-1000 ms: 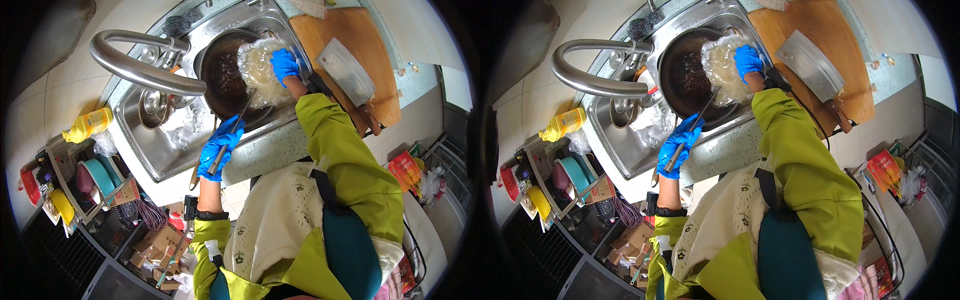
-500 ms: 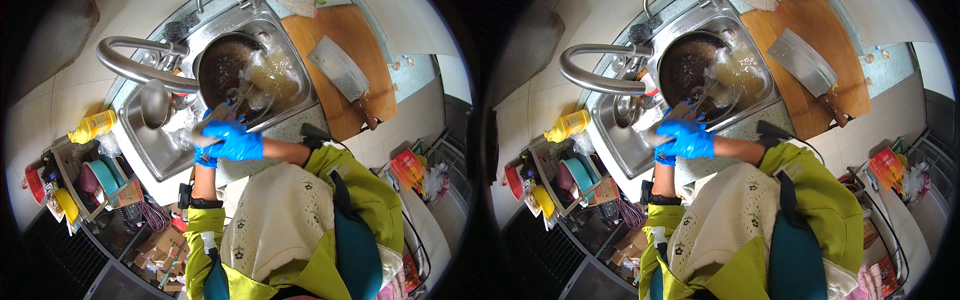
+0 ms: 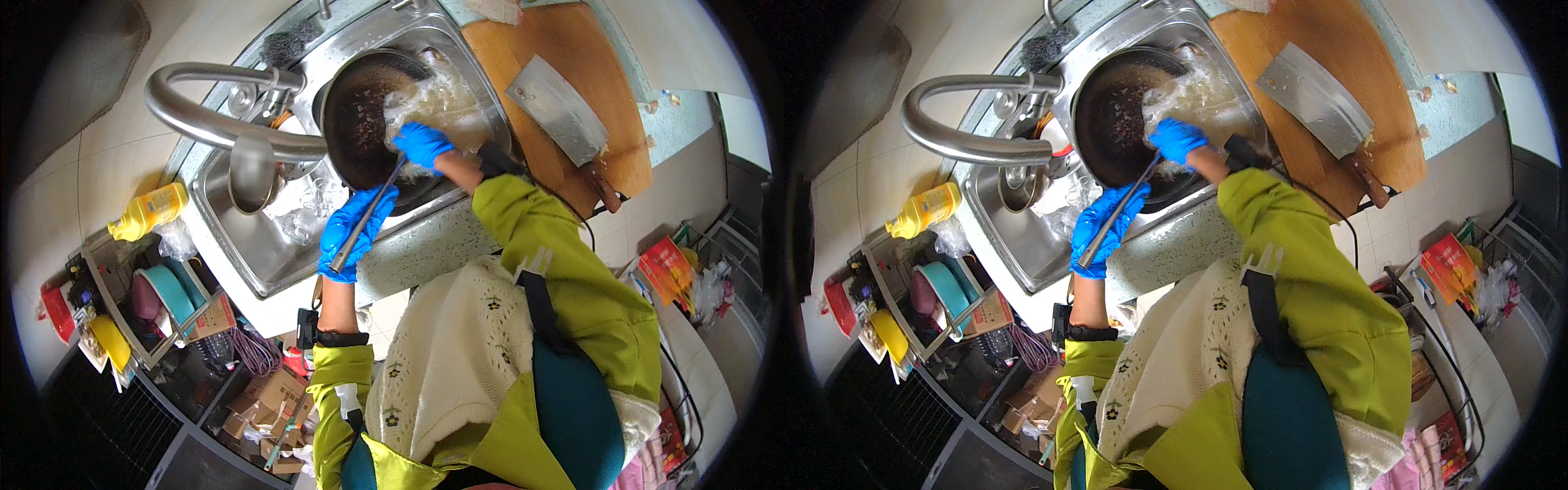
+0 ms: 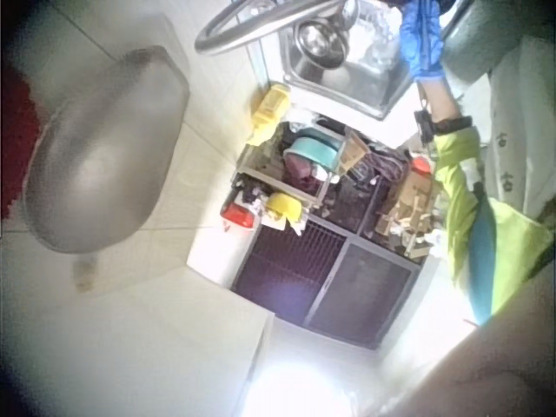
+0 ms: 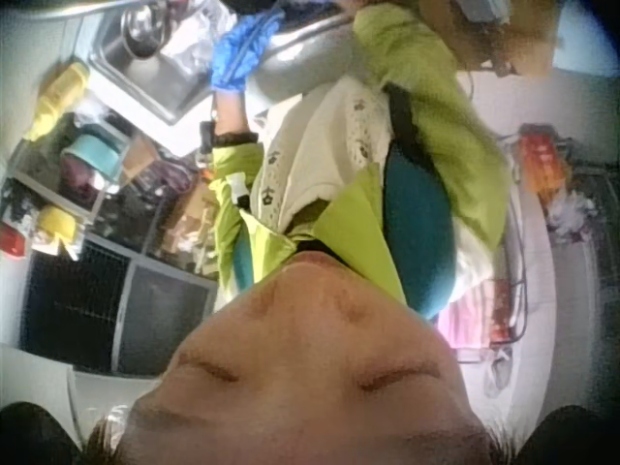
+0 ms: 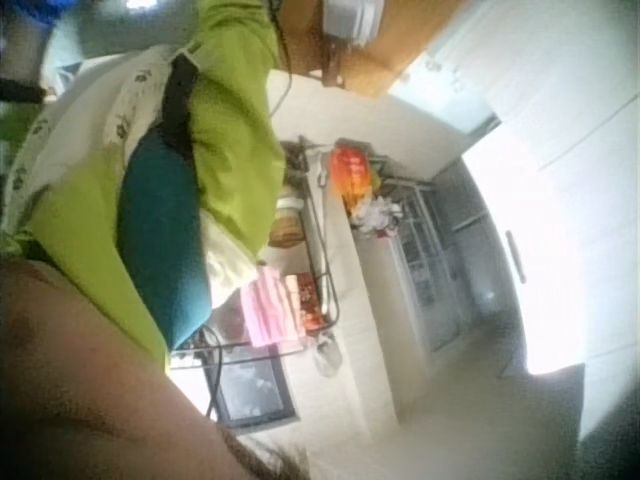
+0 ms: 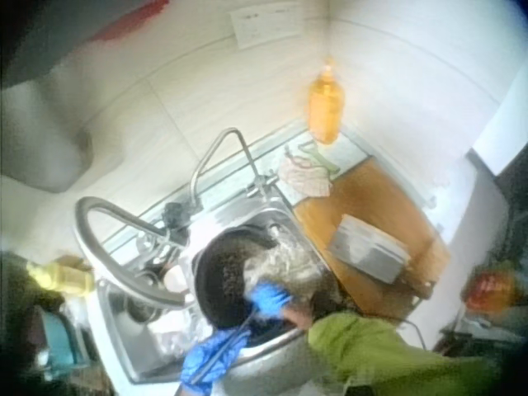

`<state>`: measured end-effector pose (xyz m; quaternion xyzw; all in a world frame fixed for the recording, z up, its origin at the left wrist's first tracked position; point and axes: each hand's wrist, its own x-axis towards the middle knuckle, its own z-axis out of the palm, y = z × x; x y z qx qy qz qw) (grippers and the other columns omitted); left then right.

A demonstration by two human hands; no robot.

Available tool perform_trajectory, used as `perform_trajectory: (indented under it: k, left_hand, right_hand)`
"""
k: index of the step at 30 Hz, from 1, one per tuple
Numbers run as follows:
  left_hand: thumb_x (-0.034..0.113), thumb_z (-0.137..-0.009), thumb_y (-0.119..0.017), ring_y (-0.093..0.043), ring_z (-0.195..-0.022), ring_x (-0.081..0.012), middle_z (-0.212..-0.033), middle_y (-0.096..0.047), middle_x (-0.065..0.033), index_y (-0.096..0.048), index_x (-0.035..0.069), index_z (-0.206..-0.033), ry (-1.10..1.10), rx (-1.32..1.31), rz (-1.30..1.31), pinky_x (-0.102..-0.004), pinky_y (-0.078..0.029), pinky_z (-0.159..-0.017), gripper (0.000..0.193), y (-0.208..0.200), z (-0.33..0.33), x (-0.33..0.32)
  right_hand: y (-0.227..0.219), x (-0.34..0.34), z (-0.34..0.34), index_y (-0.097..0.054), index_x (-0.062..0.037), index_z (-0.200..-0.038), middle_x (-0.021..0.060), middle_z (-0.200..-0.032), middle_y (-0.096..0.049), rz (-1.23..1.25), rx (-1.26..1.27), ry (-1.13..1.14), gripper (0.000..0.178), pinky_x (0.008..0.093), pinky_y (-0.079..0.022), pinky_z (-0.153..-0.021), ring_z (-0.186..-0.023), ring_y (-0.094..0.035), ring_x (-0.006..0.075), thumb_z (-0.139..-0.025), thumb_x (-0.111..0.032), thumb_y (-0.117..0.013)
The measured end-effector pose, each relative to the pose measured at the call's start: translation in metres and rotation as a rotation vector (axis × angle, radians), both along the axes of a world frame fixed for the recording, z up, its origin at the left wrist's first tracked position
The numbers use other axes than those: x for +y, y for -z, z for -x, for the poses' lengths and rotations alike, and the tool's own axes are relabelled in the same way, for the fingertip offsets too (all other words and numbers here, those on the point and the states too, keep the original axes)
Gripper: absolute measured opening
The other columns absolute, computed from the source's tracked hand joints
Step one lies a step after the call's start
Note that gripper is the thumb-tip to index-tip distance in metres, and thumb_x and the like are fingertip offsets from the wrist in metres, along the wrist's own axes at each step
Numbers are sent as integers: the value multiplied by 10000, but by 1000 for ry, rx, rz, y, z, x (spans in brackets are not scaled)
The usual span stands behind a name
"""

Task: The person washes a wok, ladle, bowls, and a glass in a kitchen sink using a sponge and running water. They scrub each item, rinse it, and place it aside in the sink or on the counter.

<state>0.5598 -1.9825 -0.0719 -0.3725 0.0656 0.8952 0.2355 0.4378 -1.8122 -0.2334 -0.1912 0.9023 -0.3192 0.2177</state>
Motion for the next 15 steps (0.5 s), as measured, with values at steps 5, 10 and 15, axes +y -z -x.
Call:
perform_trajectory:
  k: [5,10,15]
  left_hand:
    - [34,-909,-335,-411,-1195,-318,-1278,-386,-276,-320,-137,-1241,648,589,633,-366,-385,-1002,374,-6,-16,2]
    - [113,-915,-386,-574,-615,-86,-1192,-536,-118,-361,5,-1282,543,247,133,-176,-452,-438,383,-9,-19,6]
    - [192,-891,-508,-546,-532,-88,-993,-627,-87,-513,55,-1075,769,259,940,-188,-397,-414,229,4,-60,20]
  right_hand:
    - [54,64,60,-596,-53,-914,196,-945,-591,-296,52,68,295,447,-460,-741,-881,-575,355,-814,-322,-524]
    - [64,78,32,-627,-76,-965,171,-1047,-596,-538,46,41,246,479,-466,-770,-941,-571,375,-784,-222,-547]
    - [-10,89,24,-603,-38,-981,187,-1017,-596,-259,-240,-308,340,432,-446,-816,-941,-557,378,-743,-280,-601]
